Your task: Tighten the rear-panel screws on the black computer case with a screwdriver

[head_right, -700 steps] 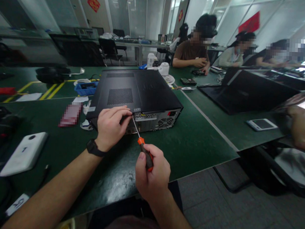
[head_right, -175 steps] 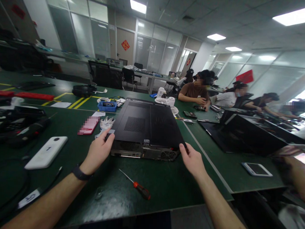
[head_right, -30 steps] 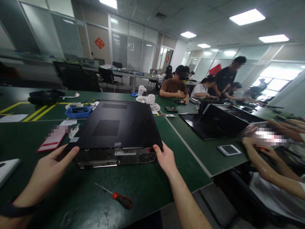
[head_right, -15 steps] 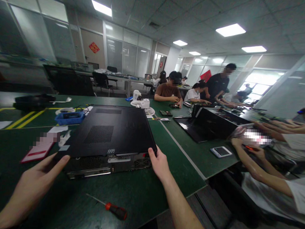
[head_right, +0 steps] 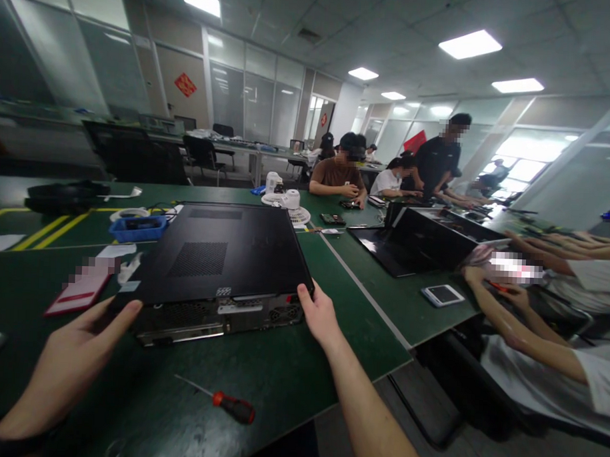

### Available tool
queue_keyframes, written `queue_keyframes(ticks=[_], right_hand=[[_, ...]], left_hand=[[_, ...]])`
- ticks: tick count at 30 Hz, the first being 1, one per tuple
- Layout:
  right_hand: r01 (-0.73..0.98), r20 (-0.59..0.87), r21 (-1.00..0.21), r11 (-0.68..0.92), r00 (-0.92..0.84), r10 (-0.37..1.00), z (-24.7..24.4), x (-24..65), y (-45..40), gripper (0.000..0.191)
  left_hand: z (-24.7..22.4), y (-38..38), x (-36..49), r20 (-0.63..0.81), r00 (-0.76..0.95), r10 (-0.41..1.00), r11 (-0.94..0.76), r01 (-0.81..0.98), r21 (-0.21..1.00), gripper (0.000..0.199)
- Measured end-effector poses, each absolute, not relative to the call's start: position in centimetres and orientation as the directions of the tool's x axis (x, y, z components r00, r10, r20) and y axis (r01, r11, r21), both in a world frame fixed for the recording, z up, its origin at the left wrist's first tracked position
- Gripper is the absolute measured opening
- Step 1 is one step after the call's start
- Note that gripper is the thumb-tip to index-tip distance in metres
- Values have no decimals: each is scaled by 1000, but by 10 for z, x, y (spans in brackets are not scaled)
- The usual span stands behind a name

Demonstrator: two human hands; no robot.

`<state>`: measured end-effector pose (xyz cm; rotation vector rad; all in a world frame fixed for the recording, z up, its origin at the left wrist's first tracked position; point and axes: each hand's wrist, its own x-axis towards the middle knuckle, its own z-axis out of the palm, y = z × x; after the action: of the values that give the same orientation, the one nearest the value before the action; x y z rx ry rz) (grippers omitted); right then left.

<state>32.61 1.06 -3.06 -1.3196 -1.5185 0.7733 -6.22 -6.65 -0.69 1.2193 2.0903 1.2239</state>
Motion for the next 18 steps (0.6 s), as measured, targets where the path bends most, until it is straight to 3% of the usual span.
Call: queue_keyframes(ticks=[18], right_hand=[[325, 249, -919, 224, 35, 968, -35, 324, 56, 72]], left_hand=[[-21, -51, -55, 258, -518, 815, -6, 438, 899, 54]])
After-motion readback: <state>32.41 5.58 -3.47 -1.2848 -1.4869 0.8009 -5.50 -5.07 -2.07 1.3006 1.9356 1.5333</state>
